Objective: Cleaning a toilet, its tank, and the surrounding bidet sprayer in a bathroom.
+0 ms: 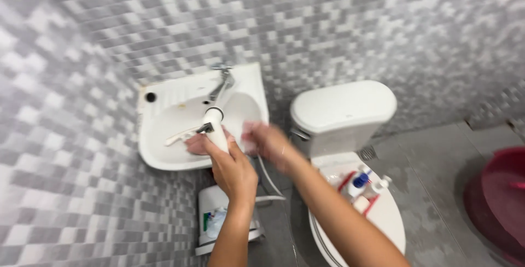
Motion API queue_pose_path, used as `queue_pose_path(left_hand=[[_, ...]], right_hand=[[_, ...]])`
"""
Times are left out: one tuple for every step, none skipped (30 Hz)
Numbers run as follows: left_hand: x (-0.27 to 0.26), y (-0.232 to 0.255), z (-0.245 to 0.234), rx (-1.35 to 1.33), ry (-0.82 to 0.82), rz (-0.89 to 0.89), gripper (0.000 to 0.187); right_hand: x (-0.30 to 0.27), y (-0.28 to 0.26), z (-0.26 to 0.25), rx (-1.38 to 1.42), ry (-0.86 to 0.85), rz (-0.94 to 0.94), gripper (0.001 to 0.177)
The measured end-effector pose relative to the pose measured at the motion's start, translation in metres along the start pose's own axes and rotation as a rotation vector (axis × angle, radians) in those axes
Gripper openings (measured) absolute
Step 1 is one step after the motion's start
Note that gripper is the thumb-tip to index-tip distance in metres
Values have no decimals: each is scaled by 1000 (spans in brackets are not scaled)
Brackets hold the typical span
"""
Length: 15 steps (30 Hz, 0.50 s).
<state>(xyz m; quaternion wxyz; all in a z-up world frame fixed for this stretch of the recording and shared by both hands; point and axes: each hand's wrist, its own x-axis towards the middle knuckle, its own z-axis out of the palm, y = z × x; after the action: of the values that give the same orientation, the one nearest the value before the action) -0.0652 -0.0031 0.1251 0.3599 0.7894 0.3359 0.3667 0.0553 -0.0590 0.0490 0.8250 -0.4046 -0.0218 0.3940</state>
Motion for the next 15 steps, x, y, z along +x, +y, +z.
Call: queue_pose_path(left_hand=[[11,-1,-4,-20,25,-19,60],[22,-3,-9,-40,49,-37,61],[28,3,-14,-43,66,-41,61],[34,8,-20,-47,14,-146,60],[43,13,-25,-56,-38,-248,58],[51,10,-25,-65,-21,-249,58],[57,7,-26,-110,-22,-297,60],[63,3,-26,-156,-24,-345,61],[65,-1,-33,-156,-16,-350,61],[68,-4,-38,-146,-70,-358,61],[72,-5,-41,-140,-132,-358,61],[78,-11,-47,-144,-131,-354,61],[83,-17,-52,-155,-63,-279,64],[88,-23,-56,-166,5,-204,67],[97,-15,-75,-171,-1,-202,67]], right_hand=[[-17,11,17,-250,-47,-34,36],[-34,23,34,-499,-94,-72,45],[-38,37,31,-509,-108,-71,45],[-41,51,28,-544,-90,-102,49],[-42,62,25,-581,-74,-139,53],[-34,78,14,-593,-89,-143,53],[-29,96,3,-808,-123,-222,54],[-24,113,-10,-1023,-155,-305,54],[-19,118,0,-1026,-165,-302,54],[-15,122,9,-978,-228,-344,58],[-8,123,18,-930,-282,-395,62],[-9,119,47,-933,-282,-400,62],[-11,115,74,-991,-300,-484,69],[-12,110,100,-1049,-319,-568,77],[-8,114,111,-1053,-312,-570,77]])
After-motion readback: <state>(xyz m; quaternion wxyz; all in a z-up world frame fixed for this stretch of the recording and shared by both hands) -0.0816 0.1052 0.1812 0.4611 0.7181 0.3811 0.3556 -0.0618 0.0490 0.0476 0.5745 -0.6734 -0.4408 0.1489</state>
